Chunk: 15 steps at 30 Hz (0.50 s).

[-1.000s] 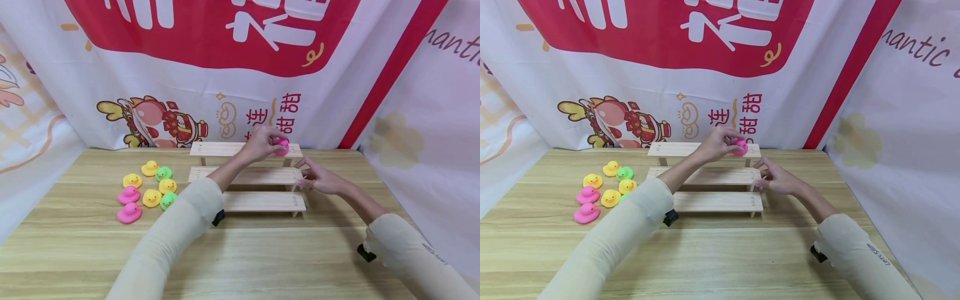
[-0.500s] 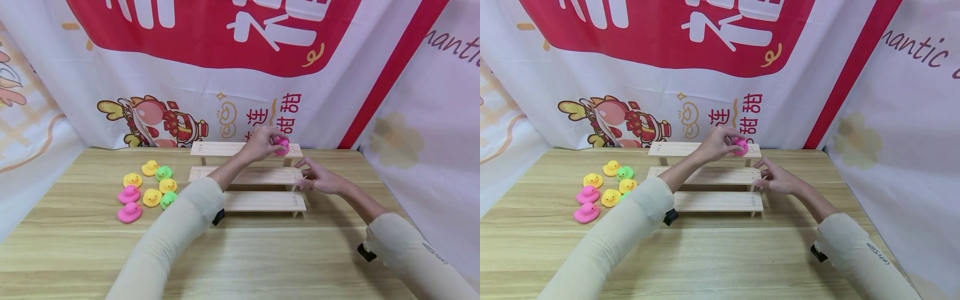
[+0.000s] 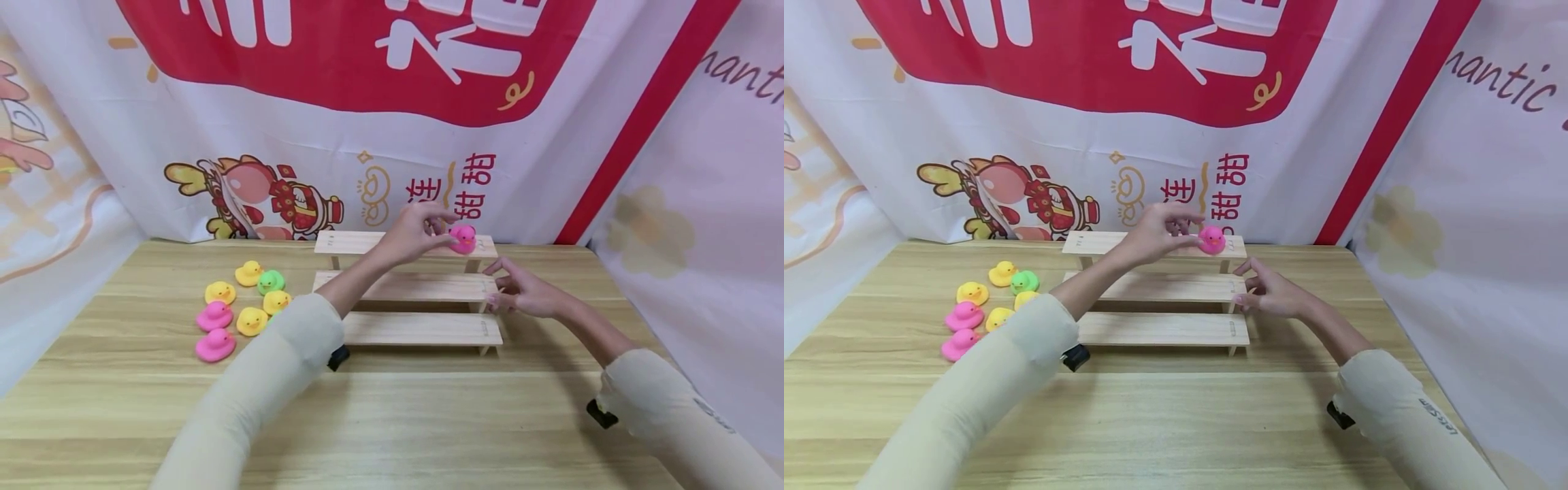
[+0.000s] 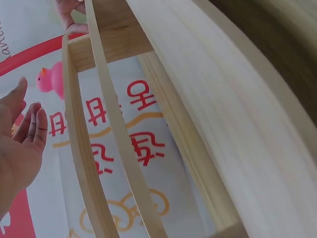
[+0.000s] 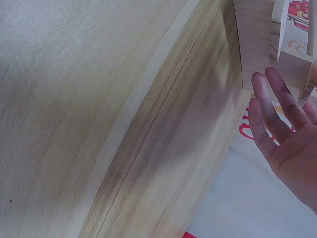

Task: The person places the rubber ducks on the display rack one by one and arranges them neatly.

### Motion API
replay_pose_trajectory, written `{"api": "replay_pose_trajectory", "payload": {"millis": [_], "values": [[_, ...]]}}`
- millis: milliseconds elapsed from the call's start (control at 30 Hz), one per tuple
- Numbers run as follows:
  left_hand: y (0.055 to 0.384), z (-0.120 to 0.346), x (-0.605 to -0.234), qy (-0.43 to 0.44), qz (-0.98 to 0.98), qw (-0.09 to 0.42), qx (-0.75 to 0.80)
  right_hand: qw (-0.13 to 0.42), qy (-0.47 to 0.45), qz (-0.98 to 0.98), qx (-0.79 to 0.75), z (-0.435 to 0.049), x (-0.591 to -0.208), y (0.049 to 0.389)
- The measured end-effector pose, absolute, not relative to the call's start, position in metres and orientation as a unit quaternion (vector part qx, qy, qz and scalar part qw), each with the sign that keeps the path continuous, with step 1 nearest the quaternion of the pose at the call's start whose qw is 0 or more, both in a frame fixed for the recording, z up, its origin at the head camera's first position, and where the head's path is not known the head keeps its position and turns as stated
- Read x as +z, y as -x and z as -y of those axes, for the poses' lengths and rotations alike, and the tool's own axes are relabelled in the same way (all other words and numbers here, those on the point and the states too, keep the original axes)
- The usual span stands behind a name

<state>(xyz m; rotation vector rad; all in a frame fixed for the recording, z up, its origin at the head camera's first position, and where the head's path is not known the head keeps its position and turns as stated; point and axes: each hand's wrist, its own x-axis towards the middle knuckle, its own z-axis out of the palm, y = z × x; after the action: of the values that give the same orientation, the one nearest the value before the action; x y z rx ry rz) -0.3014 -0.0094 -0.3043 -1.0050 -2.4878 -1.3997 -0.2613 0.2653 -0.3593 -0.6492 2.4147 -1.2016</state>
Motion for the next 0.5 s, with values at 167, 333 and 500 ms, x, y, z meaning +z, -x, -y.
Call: {"api": "replay_pose_trajectory", "payload": {"millis": [167, 333, 500], "values": [[0.291, 0.032, -0.305, 0.327, 0.823, 0.055, -0.462, 0.184, 0.229, -0.856, -0.425, -0.266, -0.361, 0.262], [0.283, 0.054, -0.307, 0.334, 0.822, 0.061, -0.456, 0.188, 0.229, -0.857, -0.421, -0.267, -0.361, 0.263], [0.277, 0.074, -0.309, 0.340, 0.821, 0.074, -0.453, 0.189, 0.229, -0.859, -0.417, -0.266, -0.359, 0.263]]}}
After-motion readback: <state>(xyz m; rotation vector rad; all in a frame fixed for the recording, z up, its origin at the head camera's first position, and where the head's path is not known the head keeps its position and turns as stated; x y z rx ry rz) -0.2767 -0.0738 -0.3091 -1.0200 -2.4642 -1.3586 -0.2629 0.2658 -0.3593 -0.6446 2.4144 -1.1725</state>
